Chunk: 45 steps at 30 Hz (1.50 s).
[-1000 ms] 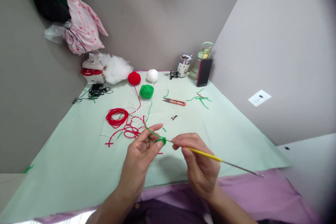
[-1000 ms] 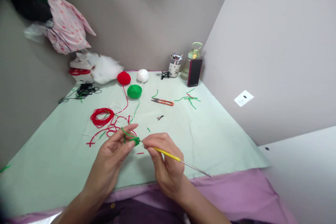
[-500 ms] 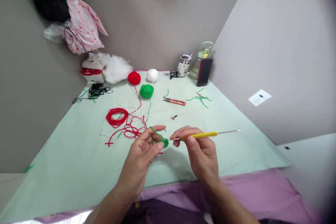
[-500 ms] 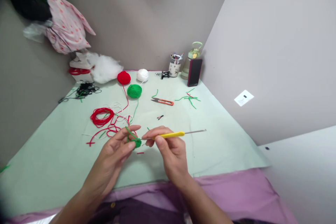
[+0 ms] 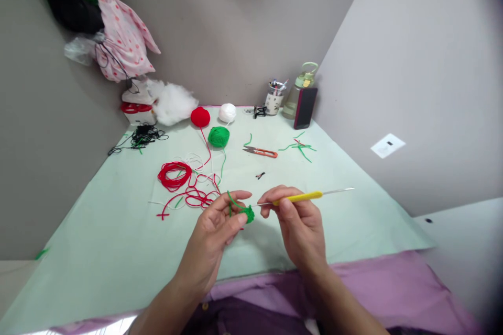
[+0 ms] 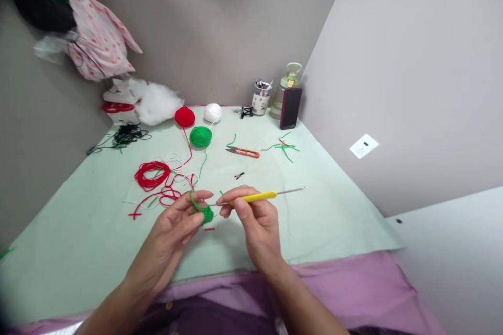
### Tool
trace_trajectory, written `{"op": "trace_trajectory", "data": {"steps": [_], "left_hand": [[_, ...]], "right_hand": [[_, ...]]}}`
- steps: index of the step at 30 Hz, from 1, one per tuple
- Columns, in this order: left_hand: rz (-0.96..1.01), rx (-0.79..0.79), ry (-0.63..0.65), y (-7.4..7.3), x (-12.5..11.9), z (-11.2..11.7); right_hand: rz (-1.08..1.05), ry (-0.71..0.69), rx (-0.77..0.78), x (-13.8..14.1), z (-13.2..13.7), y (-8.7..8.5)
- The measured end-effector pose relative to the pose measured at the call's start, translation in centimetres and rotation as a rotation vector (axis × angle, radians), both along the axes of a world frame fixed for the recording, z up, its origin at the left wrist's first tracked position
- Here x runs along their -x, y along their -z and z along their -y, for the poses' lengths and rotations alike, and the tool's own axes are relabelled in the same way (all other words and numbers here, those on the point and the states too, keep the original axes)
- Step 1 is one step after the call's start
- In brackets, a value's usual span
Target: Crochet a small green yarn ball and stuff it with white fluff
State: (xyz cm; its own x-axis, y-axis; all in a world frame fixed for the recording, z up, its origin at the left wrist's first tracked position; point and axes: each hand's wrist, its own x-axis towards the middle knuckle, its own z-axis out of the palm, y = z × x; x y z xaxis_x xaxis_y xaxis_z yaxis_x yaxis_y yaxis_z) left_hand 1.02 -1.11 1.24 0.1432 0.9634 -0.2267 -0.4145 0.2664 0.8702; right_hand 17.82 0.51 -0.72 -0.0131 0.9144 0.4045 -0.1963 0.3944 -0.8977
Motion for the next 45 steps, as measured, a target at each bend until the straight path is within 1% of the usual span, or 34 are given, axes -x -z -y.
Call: {"op": "trace_trajectory", "data": {"steps": [4,7,11,15,18,22,25,28,30,32,33,34,36,38,39,41,43,45], "left_hand": [[0.070,-0.035,0.044,0.0,-0.2,0.1],[0.111,-0.045,0.055,0.1,-0.3,0.1],[0.058,-0.044,0.007,0.3,-0.3,-0.1],[-0.005,-0.052,-0.053,0.5,-0.2,-0.1],[-0.029,-0.055,-0.060,0.7,-0.2,-0.1],[-0.067,-0.079,-0.067,0.8,-0.1,0.0],[-0.131,-0.117,-0.078,0.8,-0.1,0.1],[-0.170,-0.128,-0.122,0.7,-0.2,0.3],[-0.105,-0.102,-0.123,0.6,-0.3,0.4],[0.025,-0.036,-0.064,0.5,-0.2,0.3],[0.093,0.007,-0.025,0.4,-0.2,0.2],[0.151,0.052,0.009,0.3,-0.1,0.1],[0.210,0.118,0.039,0.0,0.1,-0.2],[0.207,0.121,0.024,-0.2,0.2,-0.4],[0.192,0.102,0.017,-0.2,0.2,-0.4],[0.148,0.048,0.008,-0.1,0.1,-0.4],[0.100,0.000,-0.003,0.1,-0.2,-0.3],[0.067,-0.027,-0.029,0.4,-0.4,-0.1]], "right_hand": [[0.038,-0.054,-0.014,0.4,0.0,-0.2],[0.073,-0.024,-0.012,0.6,0.0,-0.4],[0.046,0.037,0.018,0.6,0.1,-0.2],[-0.019,0.015,0.063,0.5,0.0,0.0],[0.003,-0.003,0.031,0.4,0.3,-0.2],[0.160,0.043,-0.114,0.2,0.9,-0.7],[0.344,0.093,-0.320,0.2,1.2,-0.8],[0.568,0.148,-0.529,0.2,1.3,-0.6],[0.718,0.216,-0.646,0.1,1.4,-0.3],[0.776,0.278,-0.719,0.1,1.5,-0.1],[0.747,0.282,-0.708,0.1,1.6,0.0],[0.681,0.269,-0.653,0.1,1.6,-0.1],[0.474,0.208,-0.466,0.1,1.5,-0.3],[0.261,0.131,-0.275,0.1,1.3,-0.7],[0.181,0.096,-0.215,0.2,1.1,-0.8],[0.117,0.048,-0.161,0.3,0.8,-0.9],[0.164,0.038,-0.169,0.5,0.6,-0.9],[0.258,0.079,-0.224,0.6,0.7,-0.8]]}}
